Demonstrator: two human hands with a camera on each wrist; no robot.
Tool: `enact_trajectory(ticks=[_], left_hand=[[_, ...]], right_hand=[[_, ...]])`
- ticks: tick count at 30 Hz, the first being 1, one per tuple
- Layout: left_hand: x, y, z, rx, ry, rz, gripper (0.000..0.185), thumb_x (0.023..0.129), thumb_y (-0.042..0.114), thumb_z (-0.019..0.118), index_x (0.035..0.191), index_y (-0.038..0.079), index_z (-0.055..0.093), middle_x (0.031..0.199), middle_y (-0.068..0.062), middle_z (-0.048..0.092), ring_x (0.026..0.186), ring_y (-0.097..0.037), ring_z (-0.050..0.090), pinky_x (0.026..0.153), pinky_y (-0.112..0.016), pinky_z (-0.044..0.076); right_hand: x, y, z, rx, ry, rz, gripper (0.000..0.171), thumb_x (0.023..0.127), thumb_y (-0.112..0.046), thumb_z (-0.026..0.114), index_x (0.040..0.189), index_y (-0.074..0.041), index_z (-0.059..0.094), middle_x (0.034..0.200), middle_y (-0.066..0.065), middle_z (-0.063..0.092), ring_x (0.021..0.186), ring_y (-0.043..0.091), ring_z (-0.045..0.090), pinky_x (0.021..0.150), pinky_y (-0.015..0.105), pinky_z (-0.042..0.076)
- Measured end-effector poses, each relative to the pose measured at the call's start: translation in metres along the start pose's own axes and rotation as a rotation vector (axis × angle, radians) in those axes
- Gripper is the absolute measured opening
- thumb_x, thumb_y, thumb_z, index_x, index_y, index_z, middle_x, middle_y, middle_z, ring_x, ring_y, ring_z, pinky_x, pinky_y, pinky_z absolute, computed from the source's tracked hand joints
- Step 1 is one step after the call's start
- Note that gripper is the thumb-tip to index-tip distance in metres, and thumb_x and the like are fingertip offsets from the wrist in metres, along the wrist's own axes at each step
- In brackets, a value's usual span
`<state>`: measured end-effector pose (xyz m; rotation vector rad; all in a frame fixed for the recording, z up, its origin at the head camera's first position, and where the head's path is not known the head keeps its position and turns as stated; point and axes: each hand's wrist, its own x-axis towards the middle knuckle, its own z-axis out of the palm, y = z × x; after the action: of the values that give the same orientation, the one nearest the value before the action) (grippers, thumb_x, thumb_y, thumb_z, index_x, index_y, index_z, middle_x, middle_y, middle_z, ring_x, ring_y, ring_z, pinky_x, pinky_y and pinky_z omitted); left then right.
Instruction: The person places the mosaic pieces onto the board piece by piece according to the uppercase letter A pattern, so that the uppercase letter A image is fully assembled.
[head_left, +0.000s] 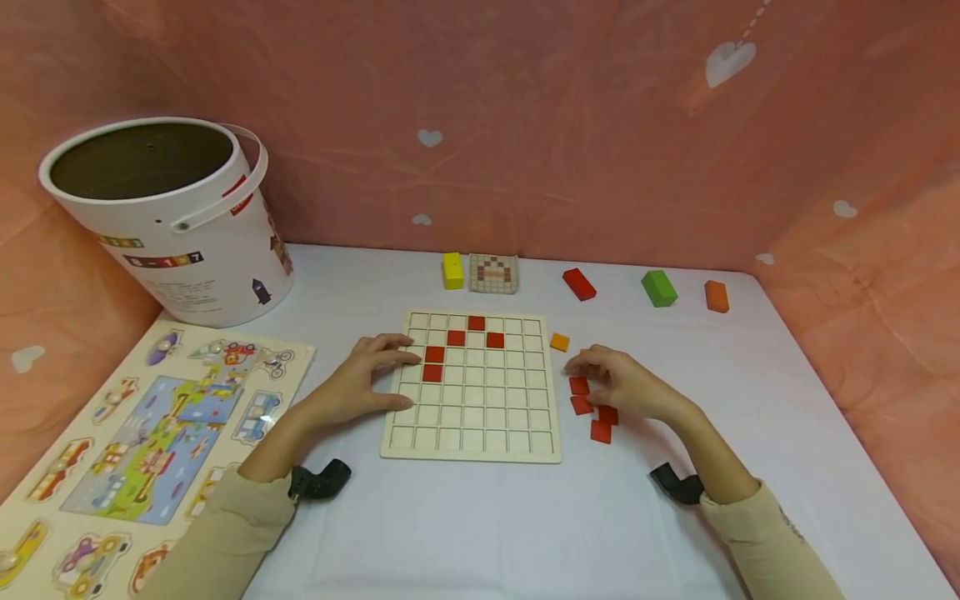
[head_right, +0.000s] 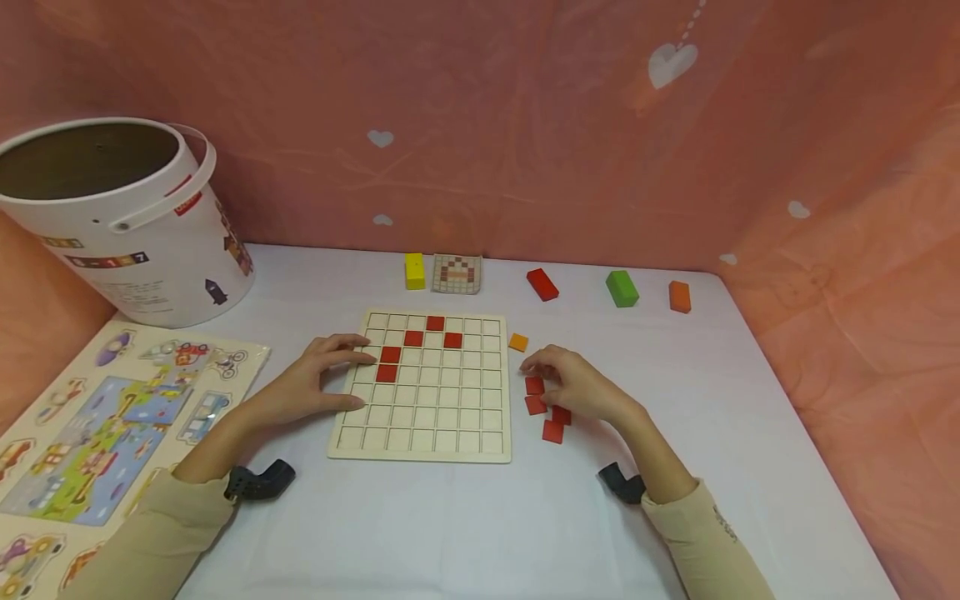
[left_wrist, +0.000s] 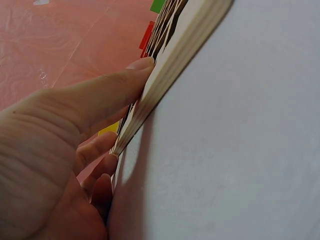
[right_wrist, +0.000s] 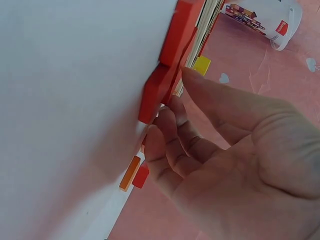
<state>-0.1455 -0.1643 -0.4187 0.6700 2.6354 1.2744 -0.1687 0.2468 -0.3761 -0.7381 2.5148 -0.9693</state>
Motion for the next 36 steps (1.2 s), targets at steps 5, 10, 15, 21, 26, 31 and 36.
enact_trajectory(ticks=[5, 10, 15, 21, 26, 31, 36], left_hand=[[0.000, -0.001, 0.000, 0.000, -0.003, 0.006, 0.059, 0.080, 0.025, 0.085, 0.132, 0.006, 0.063, 0.152, -0.012, 0.039, 0.136, -0.035, 0.028, 0.110, -0.062, 0.026], [0.001, -0.002, 0.000, 0.004, -0.002, 0.009, 0.059, 0.080, 0.026, 0.085, 0.132, 0.006, 0.063, 0.152, -0.012, 0.039, 0.136, -0.035, 0.028, 0.110, -0.062, 0.026], [0.001, -0.001, 0.000, 0.005, -0.001, 0.010, 0.059, 0.080, 0.026, 0.085, 0.131, 0.006, 0.063, 0.152, -0.012, 0.040, 0.135, -0.035, 0.029, 0.109, -0.062, 0.027], [0.001, -0.001, 0.001, 0.004, -0.001, 0.004, 0.059, 0.079, 0.025, 0.085, 0.131, 0.006, 0.063, 0.152, -0.013, 0.040, 0.136, -0.035, 0.029, 0.109, -0.062, 0.027], [0.001, 0.000, 0.001, 0.013, 0.002, -0.002, 0.059, 0.079, 0.024, 0.086, 0.131, 0.006, 0.063, 0.152, -0.013, 0.039, 0.136, -0.036, 0.029, 0.109, -0.062, 0.027], [0.000, 0.000, 0.000, 0.023, 0.006, 0.001, 0.059, 0.079, 0.024, 0.086, 0.131, 0.007, 0.064, 0.151, -0.013, 0.040, 0.134, -0.036, 0.030, 0.109, -0.062, 0.028], [0.001, 0.001, 0.000, 0.027, 0.007, 0.005, 0.059, 0.079, 0.023, 0.086, 0.131, 0.007, 0.064, 0.151, -0.014, 0.041, 0.134, -0.036, 0.030, 0.108, -0.063, 0.028]], right_hand=[[0.001, -0.002, 0.003, -0.023, 0.015, 0.010, 0.038, 0.084, 0.011, 0.069, 0.120, 0.000, 0.064, 0.109, 0.006, 0.059, 0.104, 0.027, 0.052, 0.091, 0.044, 0.047], [0.001, -0.004, 0.004, -0.024, 0.026, 0.018, 0.038, 0.083, 0.012, 0.069, 0.119, -0.001, 0.064, 0.106, 0.006, 0.057, 0.102, 0.026, 0.051, 0.085, 0.038, 0.049], [0.001, -0.002, 0.003, -0.035, 0.011, -0.042, 0.028, 0.085, 0.013, 0.066, 0.110, 0.000, 0.067, 0.100, 0.005, 0.060, 0.093, 0.023, 0.053, 0.077, 0.029, 0.049], [0.013, -0.014, -0.002, -0.039, -0.003, -0.063, 0.019, 0.088, 0.011, 0.061, 0.102, -0.002, 0.067, 0.093, 0.004, 0.064, 0.088, 0.021, 0.056, 0.076, 0.030, 0.051], [0.048, -0.044, 0.007, -0.002, -0.044, -0.121, 0.015, 0.090, 0.005, 0.065, 0.103, -0.001, 0.068, 0.091, 0.007, 0.063, 0.084, 0.021, 0.055, 0.074, 0.030, 0.049], [0.089, -0.079, 0.032, 0.043, -0.164, -0.238, 0.012, 0.090, 0.006, 0.066, 0.100, 0.000, 0.069, 0.086, 0.004, 0.061, 0.080, 0.017, 0.053, 0.071, 0.025, 0.046], [0.113, -0.107, 0.057, 0.043, -0.258, -0.279, 0.017, 0.091, 0.009, 0.063, 0.104, 0.002, 0.070, 0.091, 0.004, 0.065, 0.083, 0.016, 0.054, 0.073, 0.022, 0.048]])
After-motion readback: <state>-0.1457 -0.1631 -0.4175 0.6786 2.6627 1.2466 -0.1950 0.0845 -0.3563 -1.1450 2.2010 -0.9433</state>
